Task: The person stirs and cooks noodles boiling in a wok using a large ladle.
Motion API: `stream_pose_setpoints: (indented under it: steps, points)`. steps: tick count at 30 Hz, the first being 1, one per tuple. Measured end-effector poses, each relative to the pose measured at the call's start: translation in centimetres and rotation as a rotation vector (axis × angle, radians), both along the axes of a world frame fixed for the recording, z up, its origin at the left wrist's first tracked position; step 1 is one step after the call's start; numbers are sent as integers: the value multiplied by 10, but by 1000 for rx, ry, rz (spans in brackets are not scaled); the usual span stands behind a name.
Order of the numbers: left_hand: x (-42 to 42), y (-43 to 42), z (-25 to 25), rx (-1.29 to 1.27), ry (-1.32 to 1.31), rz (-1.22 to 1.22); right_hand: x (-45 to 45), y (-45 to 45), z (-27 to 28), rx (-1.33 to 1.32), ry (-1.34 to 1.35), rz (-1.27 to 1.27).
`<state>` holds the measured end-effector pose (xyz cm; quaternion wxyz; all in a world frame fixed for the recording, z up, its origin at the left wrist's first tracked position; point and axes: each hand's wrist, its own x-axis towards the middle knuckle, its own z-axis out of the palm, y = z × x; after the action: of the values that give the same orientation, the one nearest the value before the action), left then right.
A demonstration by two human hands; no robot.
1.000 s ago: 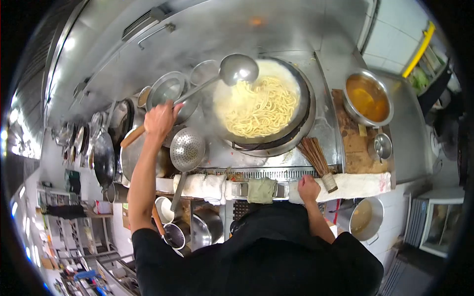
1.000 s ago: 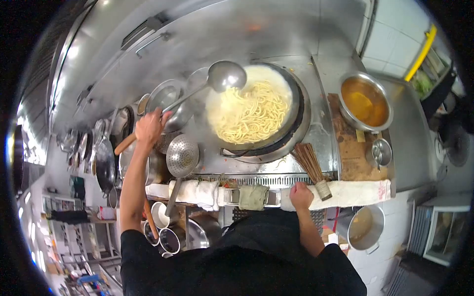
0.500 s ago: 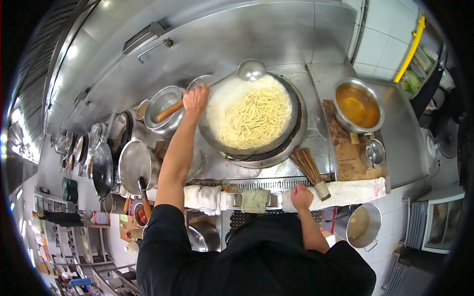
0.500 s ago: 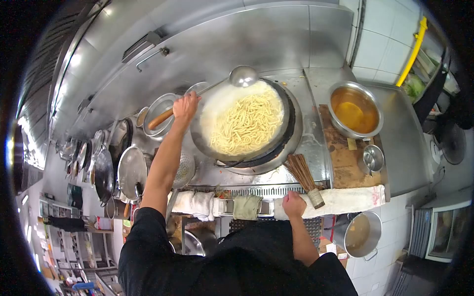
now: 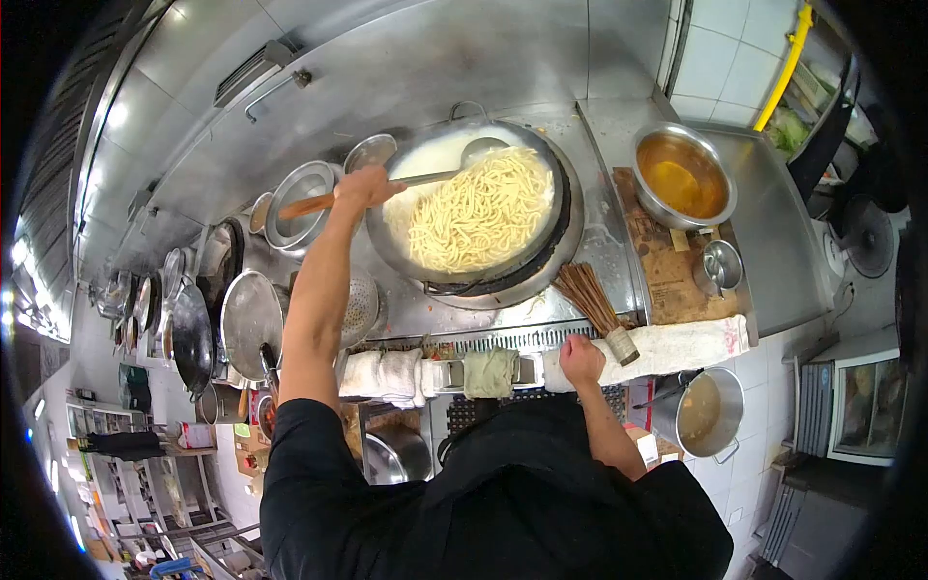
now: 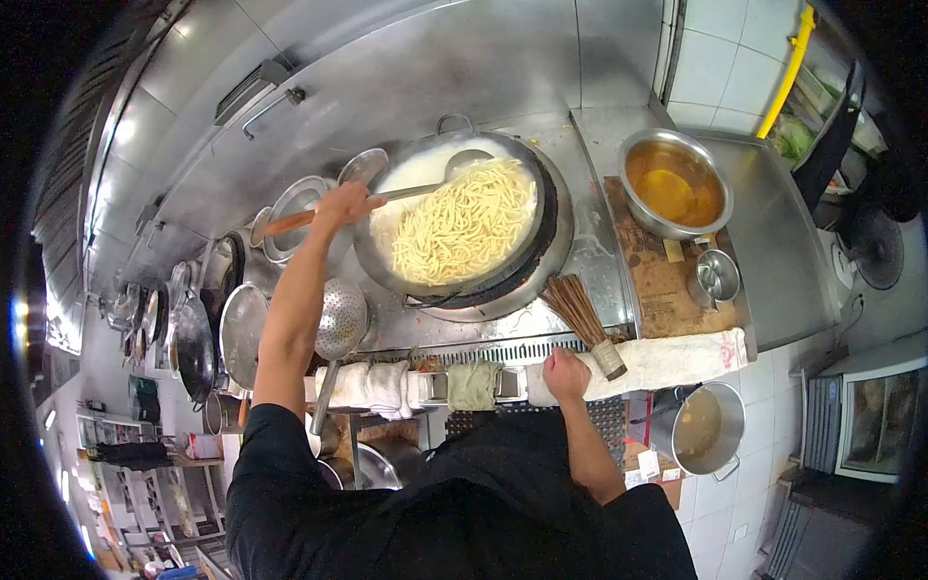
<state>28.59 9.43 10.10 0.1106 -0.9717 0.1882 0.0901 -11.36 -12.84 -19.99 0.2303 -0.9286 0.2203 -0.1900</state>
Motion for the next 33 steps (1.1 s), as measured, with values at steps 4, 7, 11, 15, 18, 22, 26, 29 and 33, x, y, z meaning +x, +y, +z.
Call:
stream_pose_setpoints:
  steps: [4, 7, 11, 15, 18, 22, 26, 29, 33]
  points:
    - [-8, 19, 7, -44, 61, 3, 0, 0, -2, -13, 18, 2]
    - [-21, 35, 13, -53, 86, 0, 0, 0, -6, -36, -37, 3]
    - [-53, 48, 31, -125, 51, 6, -1, -1, -3, 10, 14, 8]
    - [-85, 61, 39, -79, -110, -2, -1, 0, -2, -5, -12, 8]
    - [-113, 74, 39, -52, -302, -42, -1, -1, -1, 2, 10, 9]
    - [-109, 94, 27, -78, -571, -62, -1, -1, 1, 2, 19, 14]
    - [-75, 97, 25, -104, -674, -52, -1, -1, 2, -6, 55, 20]
    - [-38, 89, 20, -99, -595, 73, 0, -1, 0, -20, 36, 11]
    - [-2, 72, 8, -95, -577, 78, 0, 0, -4, -36, 10, -3]
